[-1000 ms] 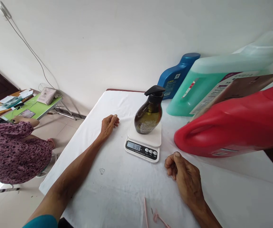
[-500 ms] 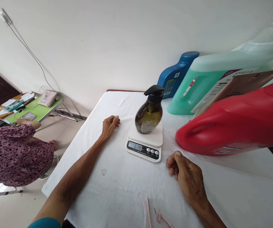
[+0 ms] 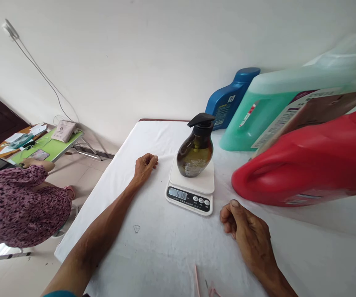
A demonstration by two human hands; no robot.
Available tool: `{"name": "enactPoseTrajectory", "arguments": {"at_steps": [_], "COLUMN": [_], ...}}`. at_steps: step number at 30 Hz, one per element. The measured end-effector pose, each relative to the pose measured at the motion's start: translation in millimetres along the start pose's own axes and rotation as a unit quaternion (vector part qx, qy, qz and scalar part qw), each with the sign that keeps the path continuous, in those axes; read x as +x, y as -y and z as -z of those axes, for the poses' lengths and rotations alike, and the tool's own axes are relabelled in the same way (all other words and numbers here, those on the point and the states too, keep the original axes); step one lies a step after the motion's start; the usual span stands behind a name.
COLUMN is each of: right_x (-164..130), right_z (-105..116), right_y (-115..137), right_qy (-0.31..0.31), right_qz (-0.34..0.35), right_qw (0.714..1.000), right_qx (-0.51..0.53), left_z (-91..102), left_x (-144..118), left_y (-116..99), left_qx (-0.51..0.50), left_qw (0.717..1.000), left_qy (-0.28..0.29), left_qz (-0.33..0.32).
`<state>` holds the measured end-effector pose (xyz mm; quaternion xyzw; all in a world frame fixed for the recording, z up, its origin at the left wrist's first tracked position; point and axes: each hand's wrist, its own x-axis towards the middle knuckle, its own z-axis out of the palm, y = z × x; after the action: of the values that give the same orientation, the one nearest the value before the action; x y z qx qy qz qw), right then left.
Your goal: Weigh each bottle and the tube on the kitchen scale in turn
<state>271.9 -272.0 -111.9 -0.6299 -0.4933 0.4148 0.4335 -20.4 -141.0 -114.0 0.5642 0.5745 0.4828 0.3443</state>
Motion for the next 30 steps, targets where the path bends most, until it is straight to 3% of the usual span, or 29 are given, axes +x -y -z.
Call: {"name": "enactPoseTrajectory", "arguments": {"at_steps": [30], "right_x": [-0.6], "right_z": [-0.6], "right_y": [2.7], "right_qy": [0.001], "right_qz": [-0.004], "right_qw": [1.000], "right_qx": [0.003], "left_z": [-0.2], "left_x": [0.4], "left_y": [1.1], "left_qx": [0.041], "left_qw": [0.999], "left_qy": [0.007], "left_qz": [0.002]}}
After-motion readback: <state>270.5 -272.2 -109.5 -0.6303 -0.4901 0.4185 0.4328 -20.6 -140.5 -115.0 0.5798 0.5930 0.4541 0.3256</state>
